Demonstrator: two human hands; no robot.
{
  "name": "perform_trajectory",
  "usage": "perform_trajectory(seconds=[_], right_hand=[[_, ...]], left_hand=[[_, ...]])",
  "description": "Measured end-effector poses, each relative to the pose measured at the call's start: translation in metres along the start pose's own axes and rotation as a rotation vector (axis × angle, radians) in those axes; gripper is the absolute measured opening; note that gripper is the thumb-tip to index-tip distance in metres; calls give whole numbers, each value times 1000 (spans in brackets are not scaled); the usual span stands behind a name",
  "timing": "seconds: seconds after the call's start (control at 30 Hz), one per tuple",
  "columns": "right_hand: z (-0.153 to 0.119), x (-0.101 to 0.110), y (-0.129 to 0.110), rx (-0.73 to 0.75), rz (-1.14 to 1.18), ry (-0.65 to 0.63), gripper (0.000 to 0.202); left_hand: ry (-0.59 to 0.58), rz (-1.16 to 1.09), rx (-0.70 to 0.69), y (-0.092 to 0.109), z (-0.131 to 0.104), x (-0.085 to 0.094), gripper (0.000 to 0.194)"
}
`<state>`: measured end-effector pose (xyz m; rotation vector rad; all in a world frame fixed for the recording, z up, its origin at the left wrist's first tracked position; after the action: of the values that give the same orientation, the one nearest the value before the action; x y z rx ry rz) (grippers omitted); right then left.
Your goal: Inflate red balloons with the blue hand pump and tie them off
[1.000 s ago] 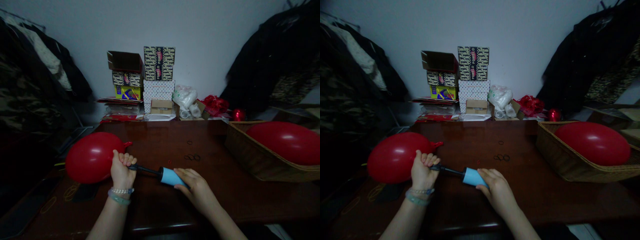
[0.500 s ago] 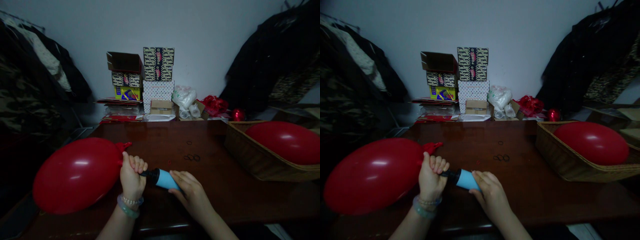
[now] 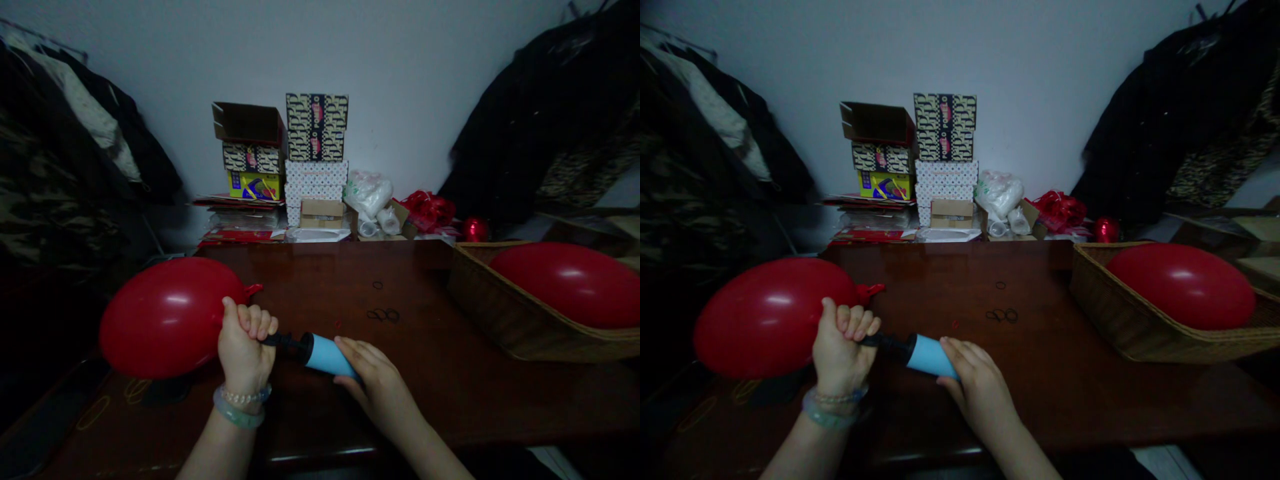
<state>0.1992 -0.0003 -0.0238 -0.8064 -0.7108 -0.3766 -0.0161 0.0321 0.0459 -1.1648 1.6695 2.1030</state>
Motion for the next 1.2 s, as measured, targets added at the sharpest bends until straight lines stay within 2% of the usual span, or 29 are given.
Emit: perform_trajectory(seconds=[0.17,0.3,0.5,0.77,1.0,1.2], right_hand=[[0,4,9,9,-5,6,59],[-2,4,5,-11,-14,-5,56],[-2,4,-9,-21,0,-22,53],[2,4,-9,-9,27,-14,54],[2,6,4,-3,15,-17,57],[2,11,9,-25,2,-66,55]], left_hand=[[2,-11,-25,1,10,9,53],[1,-28,24,-14,10,9,52],[-8,-25,120,-33,-3,-1,52],[-10,0,83,-23,-5,-4,53],[-4,-4,22,-13,8,8,54],[57,-27,21,-5,18,18,53]])
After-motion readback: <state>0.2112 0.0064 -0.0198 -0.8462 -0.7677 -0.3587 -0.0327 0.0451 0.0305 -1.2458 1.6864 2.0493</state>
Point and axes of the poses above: each hand's wrist, its own z-axis towards the middle knuckle, its own x-axis out of the back of the hand, y = z × x, the point moved 2 cm from there along z, towards the middle knuckle, and after that the axes turned 10 degrees about z, right-handed, at the moved point
